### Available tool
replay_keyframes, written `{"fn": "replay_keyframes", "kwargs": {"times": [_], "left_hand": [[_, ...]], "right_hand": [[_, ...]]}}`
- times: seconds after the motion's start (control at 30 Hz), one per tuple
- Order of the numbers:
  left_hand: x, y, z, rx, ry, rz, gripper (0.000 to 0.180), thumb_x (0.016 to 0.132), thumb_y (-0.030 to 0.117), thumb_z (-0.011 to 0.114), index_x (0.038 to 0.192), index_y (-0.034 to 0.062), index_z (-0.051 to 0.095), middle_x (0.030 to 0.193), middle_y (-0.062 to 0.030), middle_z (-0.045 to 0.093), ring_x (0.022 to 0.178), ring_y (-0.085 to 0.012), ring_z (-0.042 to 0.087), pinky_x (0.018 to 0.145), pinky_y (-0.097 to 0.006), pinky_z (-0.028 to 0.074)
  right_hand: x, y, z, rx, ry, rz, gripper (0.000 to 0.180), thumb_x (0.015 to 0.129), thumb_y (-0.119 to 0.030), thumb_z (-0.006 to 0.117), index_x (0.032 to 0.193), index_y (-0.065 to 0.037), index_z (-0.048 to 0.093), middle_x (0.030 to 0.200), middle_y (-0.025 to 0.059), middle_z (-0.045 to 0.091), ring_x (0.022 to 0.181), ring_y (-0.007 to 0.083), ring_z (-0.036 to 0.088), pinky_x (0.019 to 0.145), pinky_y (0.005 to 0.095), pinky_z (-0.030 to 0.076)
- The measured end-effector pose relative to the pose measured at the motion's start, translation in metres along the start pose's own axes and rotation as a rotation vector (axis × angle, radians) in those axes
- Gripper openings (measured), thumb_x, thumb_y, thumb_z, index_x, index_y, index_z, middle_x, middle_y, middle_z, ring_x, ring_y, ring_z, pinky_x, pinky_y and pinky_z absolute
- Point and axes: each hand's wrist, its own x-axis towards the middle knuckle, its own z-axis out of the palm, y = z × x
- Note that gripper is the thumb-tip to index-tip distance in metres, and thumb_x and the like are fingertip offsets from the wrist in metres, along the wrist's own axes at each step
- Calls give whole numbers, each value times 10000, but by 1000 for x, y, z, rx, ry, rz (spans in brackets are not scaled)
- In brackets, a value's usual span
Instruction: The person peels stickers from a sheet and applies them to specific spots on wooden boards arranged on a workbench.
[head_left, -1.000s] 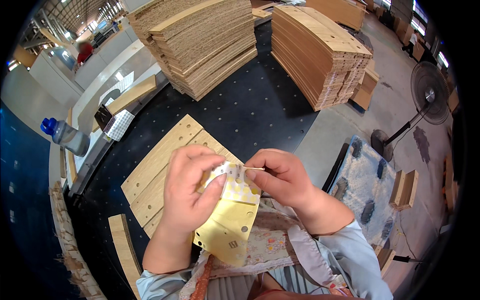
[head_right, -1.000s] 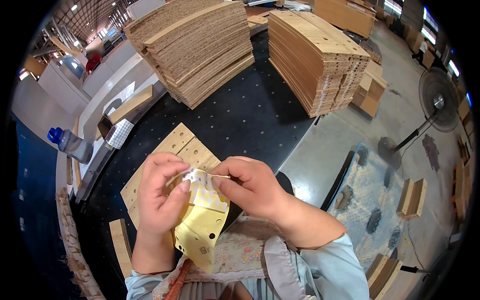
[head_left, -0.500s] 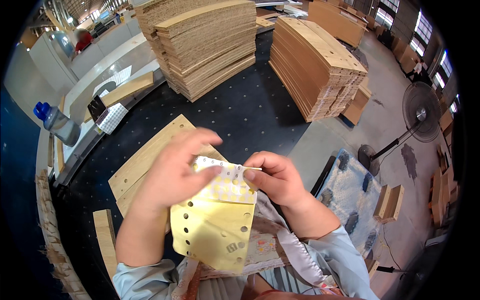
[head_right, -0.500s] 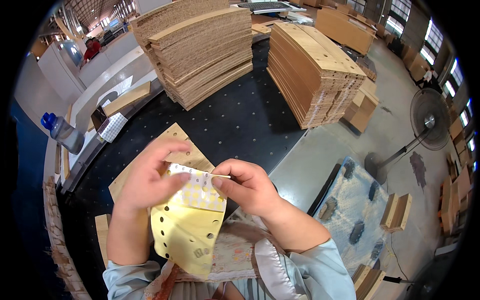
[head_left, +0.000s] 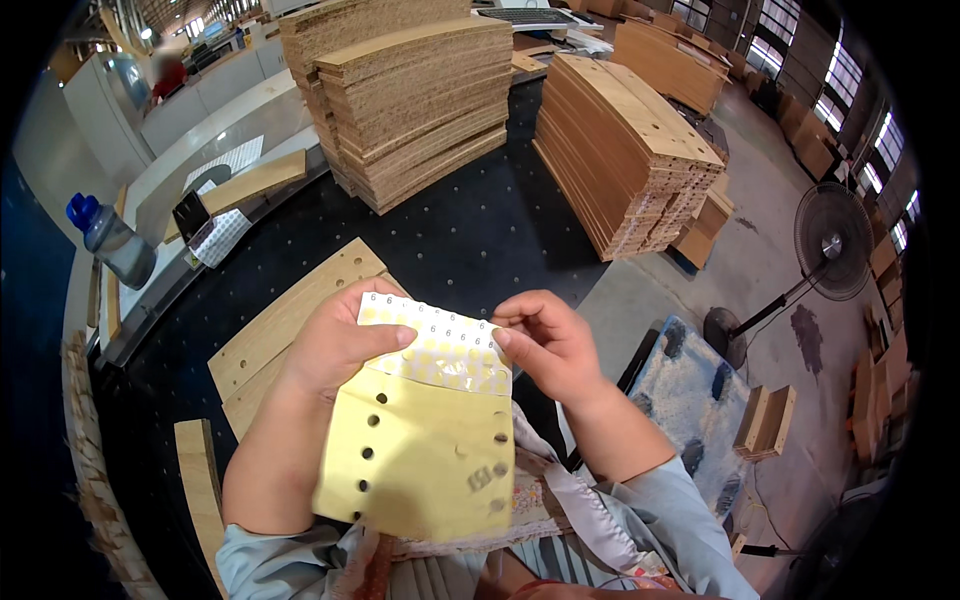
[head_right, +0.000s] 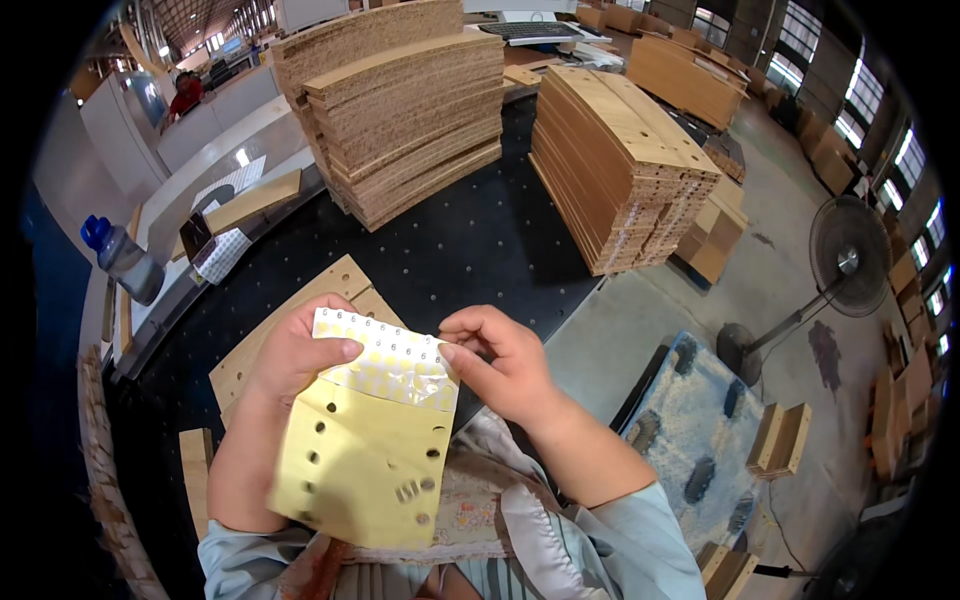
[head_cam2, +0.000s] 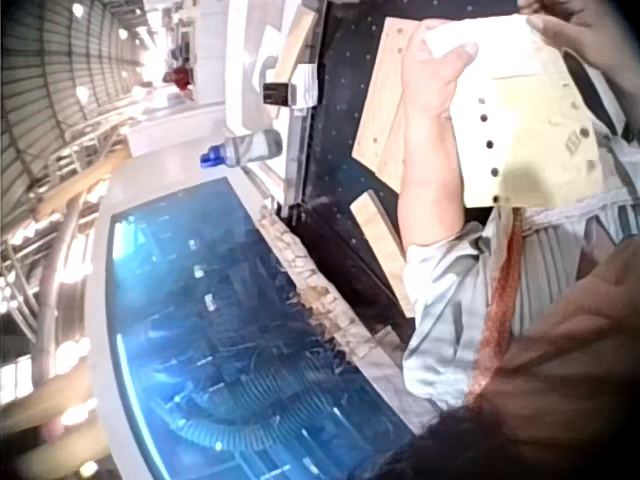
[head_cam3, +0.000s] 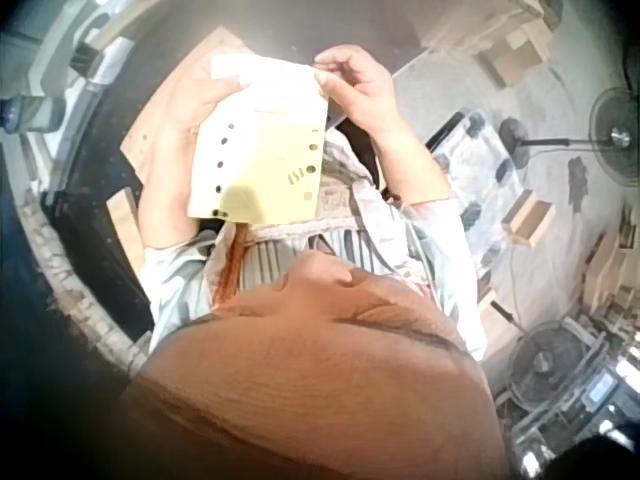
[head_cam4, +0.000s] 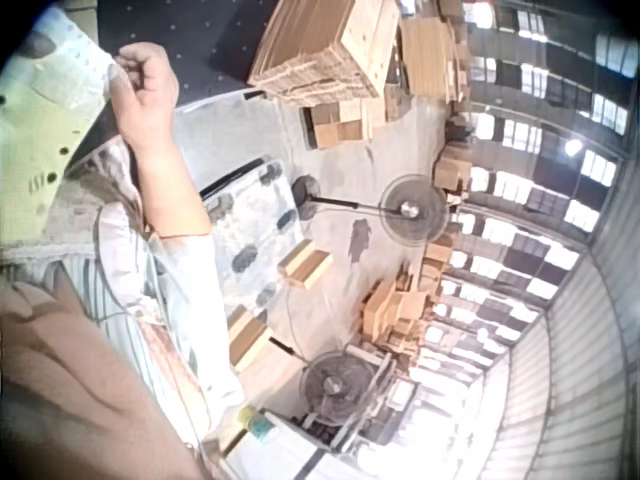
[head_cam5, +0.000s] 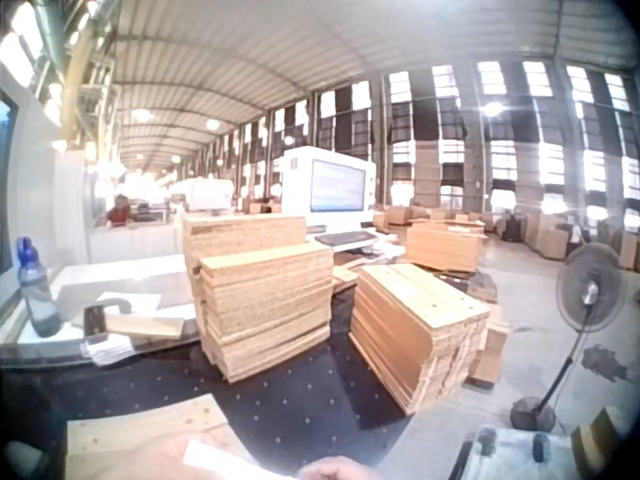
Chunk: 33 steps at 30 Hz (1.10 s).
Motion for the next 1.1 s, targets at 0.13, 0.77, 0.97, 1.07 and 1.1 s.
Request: {"fn": "replay_keyframes", "kwargs": {"times": [0.13, 0.77, 0.97, 1.07, 1.1], "left_hand": [[-4, 9, 6, 98, -4, -69, 266, 774, -40, 705, 1001, 30, 586, 917, -55, 655, 828, -120, 632, 758, -267, 512], [0, 13, 20, 235, -28, -156, 287, 738, -19, 724, 982, 32, 583, 868, -28, 629, 774, -109, 611, 716, -265, 497], [5, 10, 23, 169, -56, -195, 293, 750, -84, 695, 980, 45, 568, 883, -35, 648, 785, -115, 636, 722, -272, 515], [7, 11, 23, 167, -66, -208, 293, 748, -84, 698, 980, 42, 569, 888, -38, 651, 787, -116, 636, 723, -275, 516], [7, 11, 24, 176, -67, -215, 294, 748, -84, 699, 980, 41, 569, 890, -39, 651, 789, -117, 636, 724, -275, 517]], "right_hand": [[20, -16, -17, -726, -137, -551, 239, 694, -40, 722, 912, -25, 626, 919, 103, 627, 890, 311, 612, 758, 366, 502], [23, -41, -24, -1131, -478, -888, 158, 603, -157, 639, 720, -50, 649, 904, 51, 593, 922, 214, 558, 890, 402, 459], [21, -40, -28, -1121, -520, -873, 184, 595, -157, 633, 734, -37, 647, 903, 65, 587, 905, 222, 552, 867, 397, 463], [22, -38, -30, -1047, -497, -855, 207, 579, -152, 636, 742, -24, 636, 890, 75, 578, 872, 234, 550, 824, 391, 471], [22, -35, -31, -997, -478, -841, 212, 576, -149, 640, 744, -20, 631, 883, 78, 574, 860, 238, 549, 808, 388, 473]]}}
